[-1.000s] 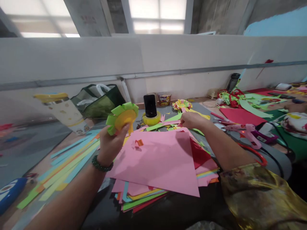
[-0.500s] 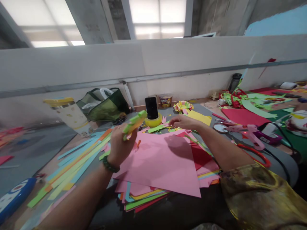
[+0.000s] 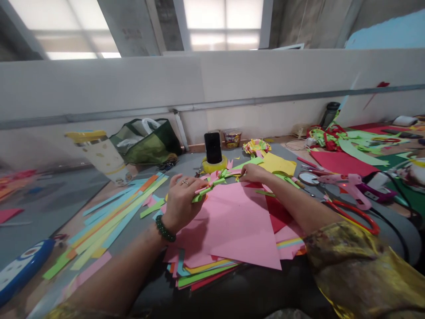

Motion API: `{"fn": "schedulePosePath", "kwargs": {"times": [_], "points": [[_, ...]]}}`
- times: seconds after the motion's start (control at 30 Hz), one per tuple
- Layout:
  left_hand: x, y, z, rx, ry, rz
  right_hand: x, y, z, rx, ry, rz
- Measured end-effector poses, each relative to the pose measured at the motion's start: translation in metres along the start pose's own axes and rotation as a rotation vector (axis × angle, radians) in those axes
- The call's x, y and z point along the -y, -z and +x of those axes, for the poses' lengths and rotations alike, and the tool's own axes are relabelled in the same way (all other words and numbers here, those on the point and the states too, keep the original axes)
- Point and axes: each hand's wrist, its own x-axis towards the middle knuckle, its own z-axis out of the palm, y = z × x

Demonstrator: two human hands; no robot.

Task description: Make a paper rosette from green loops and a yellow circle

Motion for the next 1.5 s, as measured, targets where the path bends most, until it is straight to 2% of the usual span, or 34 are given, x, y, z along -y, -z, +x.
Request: {"fn": "schedulePosePath", "kwargs": {"times": [0.1,0.4,0.47,0.53,0.6,0.67,0.73,0.8,0.93,1.07,1.2,1.3,1.33,1.4,1.5], "points": [[0.000,0.000,0.000,-0.019,-0.021,0.003,-0.003,-0.001,0.002,-0.001,0.022,0.069],[-0.004,0.000,-0.002,-0.025,-0.079,0.020,-0.015,0.006,0.010,-0.170,0.065,0.371],[-0.010,-0.004,-0.005,0.050,-0.148,0.035,-0.016,0.013,0.007,-0.163,0.090,0.417],[-0.018,-0.010,-0.008,0.180,-0.257,0.044,-0.016,0.020,-0.001,-0.125,0.129,0.439],[-0.025,-0.014,-0.008,0.334,-0.369,0.035,-0.014,0.028,-0.012,-0.047,0.175,0.436],[-0.029,-0.016,-0.007,0.480,-0.419,-0.005,-0.012,0.032,-0.022,0.072,0.216,0.397],[-0.030,-0.014,-0.004,0.607,-0.395,-0.076,-0.008,0.035,-0.031,0.200,0.242,0.322],[-0.029,-0.008,-0.002,0.706,-0.341,-0.147,-0.003,0.035,-0.038,0.265,0.251,0.245],[-0.021,0.007,0.000,0.785,-0.301,-0.187,0.012,0.038,-0.053,0.164,0.280,-0.030],[-0.012,0.018,0.000,0.754,-0.279,-0.215,0.034,0.035,-0.088,0.096,0.265,-0.288],[-0.006,0.017,0.000,0.730,-0.237,-0.214,0.041,0.020,-0.152,0.170,0.353,-0.365],[0.001,0.012,0.001,0.704,-0.223,-0.179,0.023,0.003,-0.205,0.152,0.551,-0.190],[0.004,0.011,0.001,0.697,-0.218,-0.181,0.013,-0.003,-0.220,0.136,0.568,-0.129],[0.010,0.010,0.002,0.671,-0.199,-0.193,-0.009,-0.014,-0.242,0.107,0.509,-0.026],[0.007,0.013,0.005,0.600,-0.144,-0.224,-0.036,-0.028,-0.252,-0.052,0.321,0.044]]}}
